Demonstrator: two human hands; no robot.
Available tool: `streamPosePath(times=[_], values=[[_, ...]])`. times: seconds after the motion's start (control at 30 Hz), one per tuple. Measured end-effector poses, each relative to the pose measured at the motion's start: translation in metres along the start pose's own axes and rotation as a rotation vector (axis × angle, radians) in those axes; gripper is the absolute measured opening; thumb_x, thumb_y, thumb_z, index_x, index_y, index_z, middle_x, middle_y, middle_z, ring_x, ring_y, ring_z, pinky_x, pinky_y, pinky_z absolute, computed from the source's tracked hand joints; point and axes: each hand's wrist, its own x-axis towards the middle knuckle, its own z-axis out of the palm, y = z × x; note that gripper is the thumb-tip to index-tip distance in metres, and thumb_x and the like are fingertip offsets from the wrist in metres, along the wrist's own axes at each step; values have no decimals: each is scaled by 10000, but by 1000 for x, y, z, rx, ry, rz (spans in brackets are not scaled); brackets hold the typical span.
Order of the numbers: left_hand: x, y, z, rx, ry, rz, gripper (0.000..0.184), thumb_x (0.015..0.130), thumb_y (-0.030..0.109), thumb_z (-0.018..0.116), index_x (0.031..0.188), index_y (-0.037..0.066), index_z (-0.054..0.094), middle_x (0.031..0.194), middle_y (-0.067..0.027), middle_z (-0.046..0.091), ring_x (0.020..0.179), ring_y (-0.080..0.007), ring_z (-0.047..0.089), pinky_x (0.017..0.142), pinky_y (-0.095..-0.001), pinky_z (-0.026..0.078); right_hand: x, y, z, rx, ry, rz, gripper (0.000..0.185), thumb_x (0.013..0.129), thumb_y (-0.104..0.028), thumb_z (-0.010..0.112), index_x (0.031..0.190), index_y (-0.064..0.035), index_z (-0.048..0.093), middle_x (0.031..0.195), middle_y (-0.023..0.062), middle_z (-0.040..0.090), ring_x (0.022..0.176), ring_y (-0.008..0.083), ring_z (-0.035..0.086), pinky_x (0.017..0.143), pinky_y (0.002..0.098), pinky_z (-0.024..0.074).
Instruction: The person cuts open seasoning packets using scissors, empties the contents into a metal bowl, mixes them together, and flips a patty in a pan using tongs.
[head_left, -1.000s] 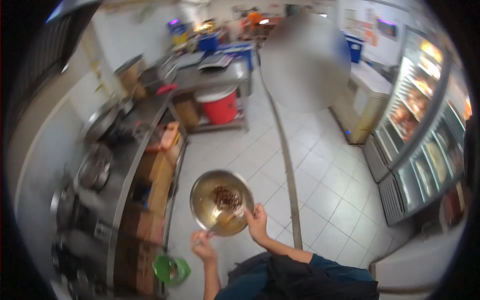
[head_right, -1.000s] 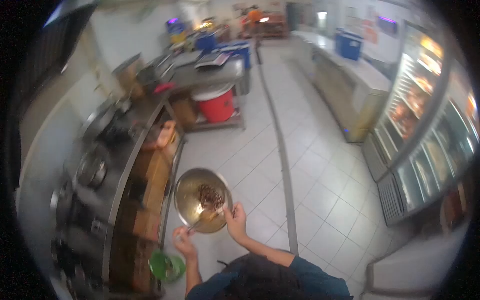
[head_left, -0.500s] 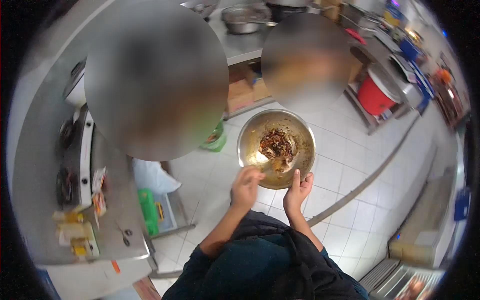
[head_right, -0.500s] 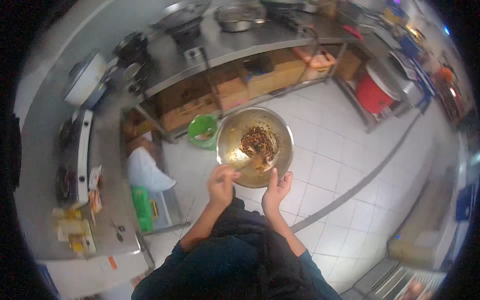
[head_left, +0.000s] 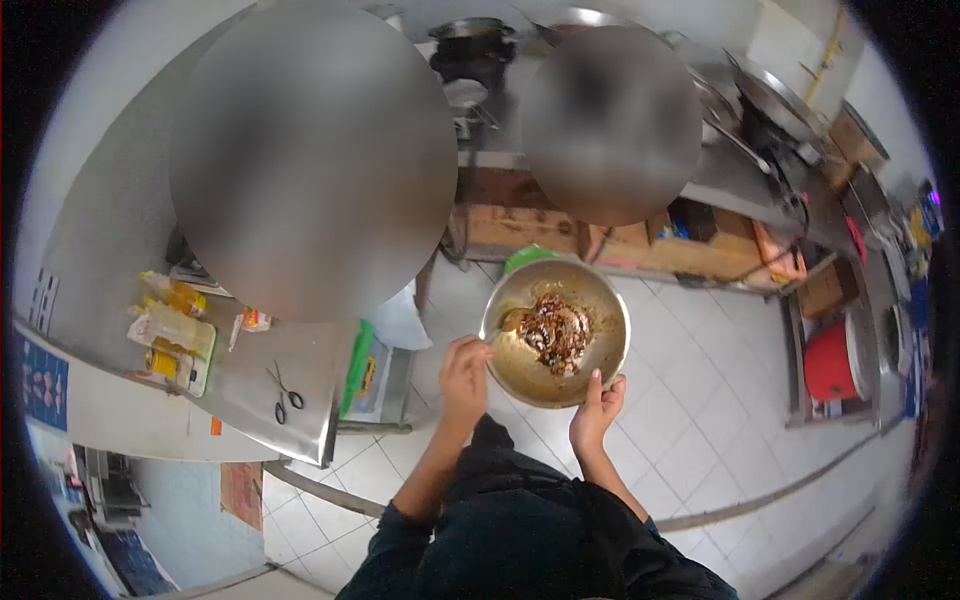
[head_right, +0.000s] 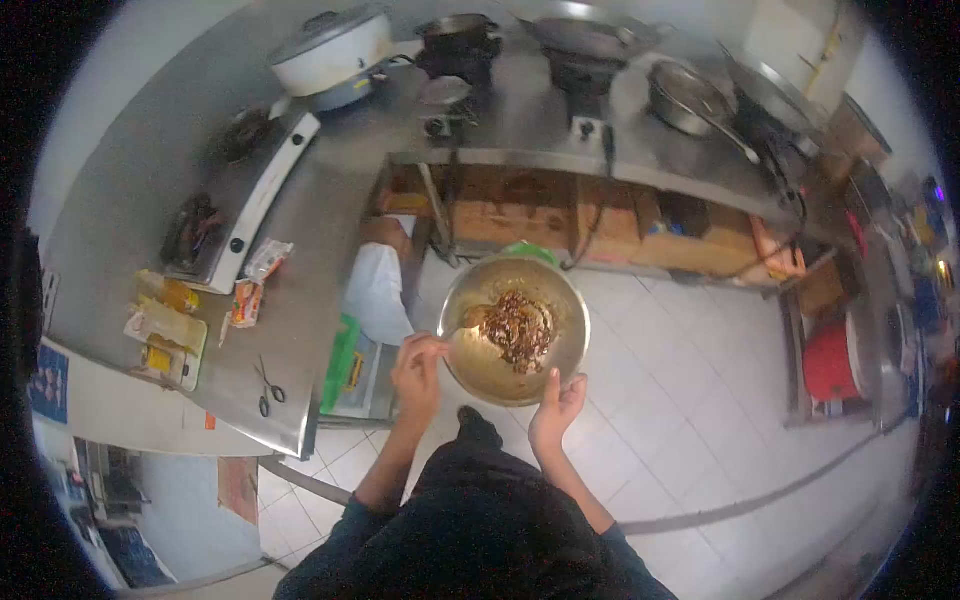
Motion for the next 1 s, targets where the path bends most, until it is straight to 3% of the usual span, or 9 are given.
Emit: streamPosePath(times=[0.2,0.3,0.4,0.5,0.6,0.73,0.77,0.83,1.0], values=[[26,-18,-25,184,-98,64,136,803,26,436,770,2,566,777,-120,575,806,-232,544,703,-294,433,27,42,89,-38,-196,60,137,837,-90,498,748,-78,394,712,-6,487,634,39,413,608,189,359],[52,-63,-79,200,55,-56,117,802,46,455,780,-9,556,772,-127,577,799,-245,544,701,-312,434,37,62,129,-58,-263,98,131,832,-80,502,753,-75,397,725,0,495,646,39,420,607,190,362],[88,-85,-89,-68,309,-301,120,808,71,467,790,-19,545,780,-139,573,801,-243,541,702,-322,433,34,84,163,-16,-338,165,131,820,-87,526,778,-63,404,752,6,490,693,53,430,631,194,359],[102,-95,-83,150,153,-131,128,819,86,465,795,-20,532,813,-137,558,817,-223,538,705,-316,434,35,112,183,-110,-417,239,168,806,-92,550,743,-77,395,663,-40,406,609,42,359,536,181,293],[104,-98,-84,312,105,-120,100,759,-9,500,813,39,569,814,-121,560,805,-244,563,681,-330,450,47,133,211,-109,-444,309,196,807,-107,553,723,-87,378,643,-43,386,604,39,344,520,178,274],[116,-168,-116,210,262,-266,63,755,-24,498,778,20,537,784,-125,549,746,-243,561,658,-316,452,78,176,241,-76,-485,378,231,805,-143,565,708,-95,361,623,-44,361,587,43,333,501,189,264],[141,-157,-123,255,279,-247,51,758,-24,495,765,14,527,779,-126,546,729,-245,556,648,-309,452,88,208,245,-161,-485,308,262,797,-168,581,695,-98,350,619,-39,361,566,52,348,486,212,291],[182,-168,-122,293,355,-339,53,792,18,474,773,0,521,773,-129,532,703,-253,543,628,-308,446,106,237,261,-107,-564,393,245,792,-176,587,708,-88,374,631,-27,397,565,62,377,493,229,322],[264,-220,-94,502,293,-214,153,836,125,450,785,3,527,805,-144,527,737,-289,523,652,-353,421,168,233,354,-212,-710,495,216,788,-217,592,771,-65,440,661,9,485,613,88,460,533,240,387]])
